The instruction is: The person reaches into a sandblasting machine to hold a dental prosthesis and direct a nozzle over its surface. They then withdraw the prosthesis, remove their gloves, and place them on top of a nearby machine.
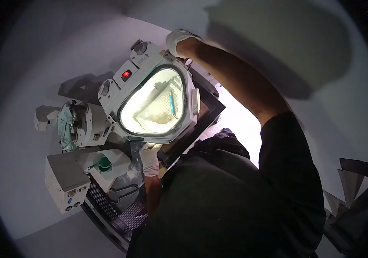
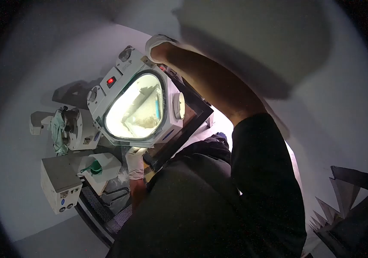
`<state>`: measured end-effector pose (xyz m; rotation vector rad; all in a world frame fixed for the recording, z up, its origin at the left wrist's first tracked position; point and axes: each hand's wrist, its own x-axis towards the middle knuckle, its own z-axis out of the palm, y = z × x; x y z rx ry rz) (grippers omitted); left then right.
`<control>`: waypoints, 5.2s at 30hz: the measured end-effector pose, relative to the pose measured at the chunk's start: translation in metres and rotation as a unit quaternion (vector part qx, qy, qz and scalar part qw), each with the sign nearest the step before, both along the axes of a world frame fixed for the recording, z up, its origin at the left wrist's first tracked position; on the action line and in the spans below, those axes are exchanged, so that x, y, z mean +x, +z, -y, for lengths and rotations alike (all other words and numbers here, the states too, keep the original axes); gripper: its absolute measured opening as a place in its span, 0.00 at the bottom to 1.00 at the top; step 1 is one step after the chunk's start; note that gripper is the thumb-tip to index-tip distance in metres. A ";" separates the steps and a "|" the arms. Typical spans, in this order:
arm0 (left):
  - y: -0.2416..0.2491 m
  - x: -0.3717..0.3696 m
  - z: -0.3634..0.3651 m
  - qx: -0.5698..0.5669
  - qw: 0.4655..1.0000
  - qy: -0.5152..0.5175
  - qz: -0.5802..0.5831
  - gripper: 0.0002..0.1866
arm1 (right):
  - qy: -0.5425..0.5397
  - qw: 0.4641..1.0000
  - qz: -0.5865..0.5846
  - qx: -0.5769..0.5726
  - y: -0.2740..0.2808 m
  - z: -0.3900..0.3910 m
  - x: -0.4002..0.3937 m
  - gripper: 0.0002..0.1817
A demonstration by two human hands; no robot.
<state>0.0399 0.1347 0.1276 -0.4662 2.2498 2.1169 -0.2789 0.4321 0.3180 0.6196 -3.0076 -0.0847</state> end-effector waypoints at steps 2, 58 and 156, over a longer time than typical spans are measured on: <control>-0.010 -0.003 0.000 -0.029 0.999 0.006 -0.010 0.04 | 0.008 1.000 -0.002 0.027 0.004 -0.002 0.002 0.14; 0.003 -0.096 -0.073 -0.115 0.986 -0.076 -0.090 0.05 | -0.001 0.655 0.530 -0.539 -0.177 0.023 0.135 0.14; 0.015 -0.110 -0.062 0.038 0.992 0.120 0.016 0.07 | 0.186 0.864 0.080 -0.461 -0.201 0.041 0.112 0.10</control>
